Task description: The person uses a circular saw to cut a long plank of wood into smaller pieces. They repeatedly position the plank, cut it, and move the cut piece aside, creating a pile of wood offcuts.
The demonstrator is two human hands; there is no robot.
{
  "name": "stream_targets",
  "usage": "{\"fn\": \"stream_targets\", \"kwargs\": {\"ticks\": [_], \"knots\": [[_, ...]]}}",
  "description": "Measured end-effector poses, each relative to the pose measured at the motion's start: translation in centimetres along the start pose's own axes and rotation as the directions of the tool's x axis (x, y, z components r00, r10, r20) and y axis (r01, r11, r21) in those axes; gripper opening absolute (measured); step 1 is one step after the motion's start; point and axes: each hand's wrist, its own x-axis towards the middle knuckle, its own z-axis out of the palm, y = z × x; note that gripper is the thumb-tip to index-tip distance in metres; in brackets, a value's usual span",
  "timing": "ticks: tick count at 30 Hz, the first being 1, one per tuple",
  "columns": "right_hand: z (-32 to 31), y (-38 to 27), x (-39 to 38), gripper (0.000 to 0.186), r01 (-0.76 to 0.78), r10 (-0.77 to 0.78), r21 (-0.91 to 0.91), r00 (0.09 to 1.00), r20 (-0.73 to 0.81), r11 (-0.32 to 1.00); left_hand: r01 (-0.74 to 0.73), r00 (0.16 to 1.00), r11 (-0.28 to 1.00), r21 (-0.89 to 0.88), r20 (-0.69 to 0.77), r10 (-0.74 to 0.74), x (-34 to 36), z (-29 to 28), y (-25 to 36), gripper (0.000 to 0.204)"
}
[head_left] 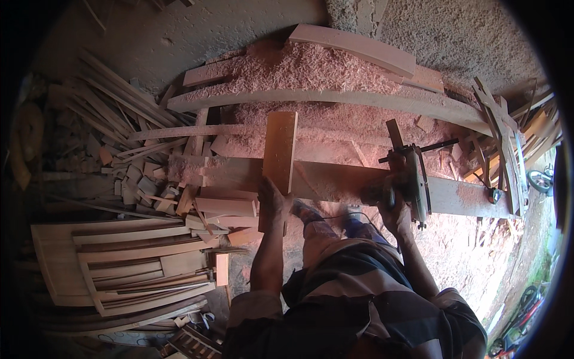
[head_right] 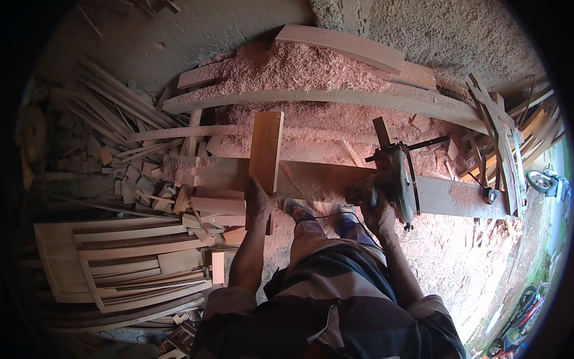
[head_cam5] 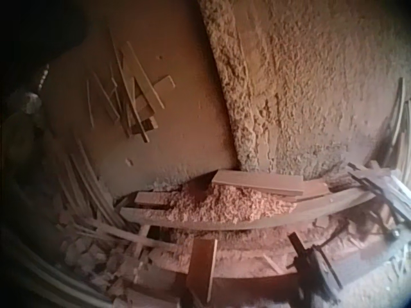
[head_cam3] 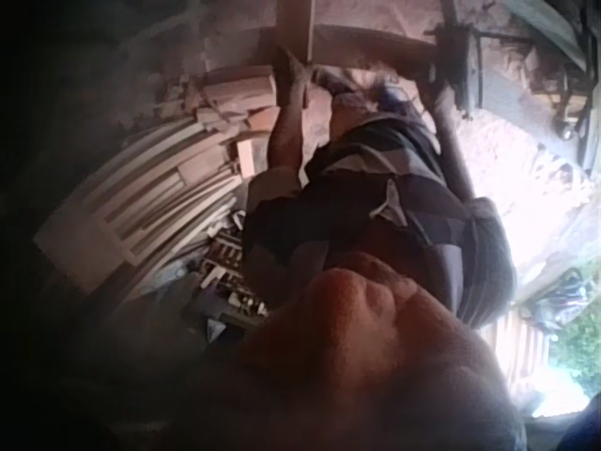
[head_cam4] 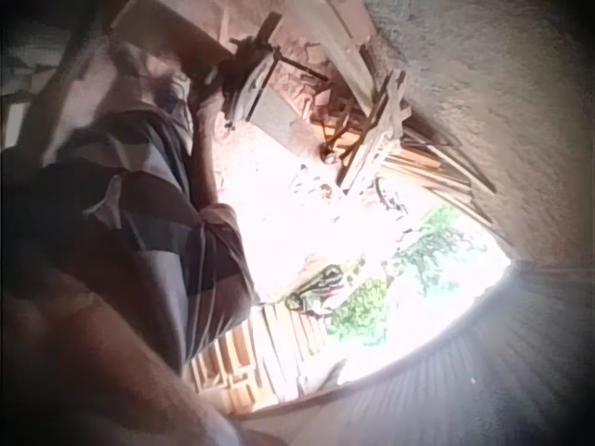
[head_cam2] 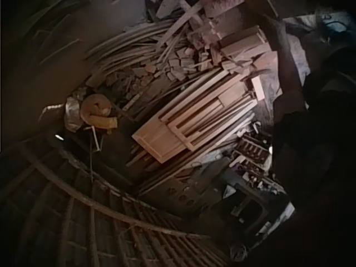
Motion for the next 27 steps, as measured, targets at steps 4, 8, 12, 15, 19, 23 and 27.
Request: {"fn": "stream_targets", "kwargs": {"ticks": [4, 8, 12, 15, 19, 23, 27], "knots": [[0.1, 0.0, 0.0, 0.061, -0.010, 0.010, 0.077, 1.000, 0.000, 0.997, -0.227, 0.972, 0.974, -0.018, 0.065, 0.227, 0.8, -2.4, -4.5, 0.114], [0.3, 0.2, -0.1, 0.060, -0.074, 0.074, 0.074, 0.997, 0.012, 0.994, -0.358, 0.928, 0.934, -0.010, 0.110, 0.357, 2.1, -1.1, -10.0, 0.108], [0.4, 0.3, -0.1, 0.062, -0.092, 0.091, 0.052, 0.996, 0.024, 0.994, -0.173, 0.958, 0.985, 0.019, -0.228, 0.173, 1.3, 3.3, -10.9, 0.097], [0.3, 0.2, 0.0, 0.062, -0.026, 0.027, 0.055, 1.000, -0.010, 0.998, 0.405, 0.552, 0.425, -0.810, -0.155, -0.820, 1.2, 5.6, -8.1, 0.082], [0.1, 0.1, -0.1, 0.061, -0.030, 0.030, 0.051, 0.999, 0.012, 0.998, 0.207, 0.602, -0.609, -0.766, 0.590, -0.537, 1.3, 5.0, -3.6, 0.064], [0.0, 0.2, -0.1, 0.059, -0.030, 0.029, 0.028, 0.999, 0.027, 0.999, 0.247, 0.501, -0.368, -0.896, 0.443, -0.744, 3.1, 2.9, -1.9, 0.064], [-0.1, 0.3, -0.1, 0.062, 0.045, -0.046, 0.051, 0.999, 0.009, 0.998, 0.258, 0.609, 0.162, -0.952, 0.030, -0.793, 5.8, 0.2, -4.2, 0.075]]}}
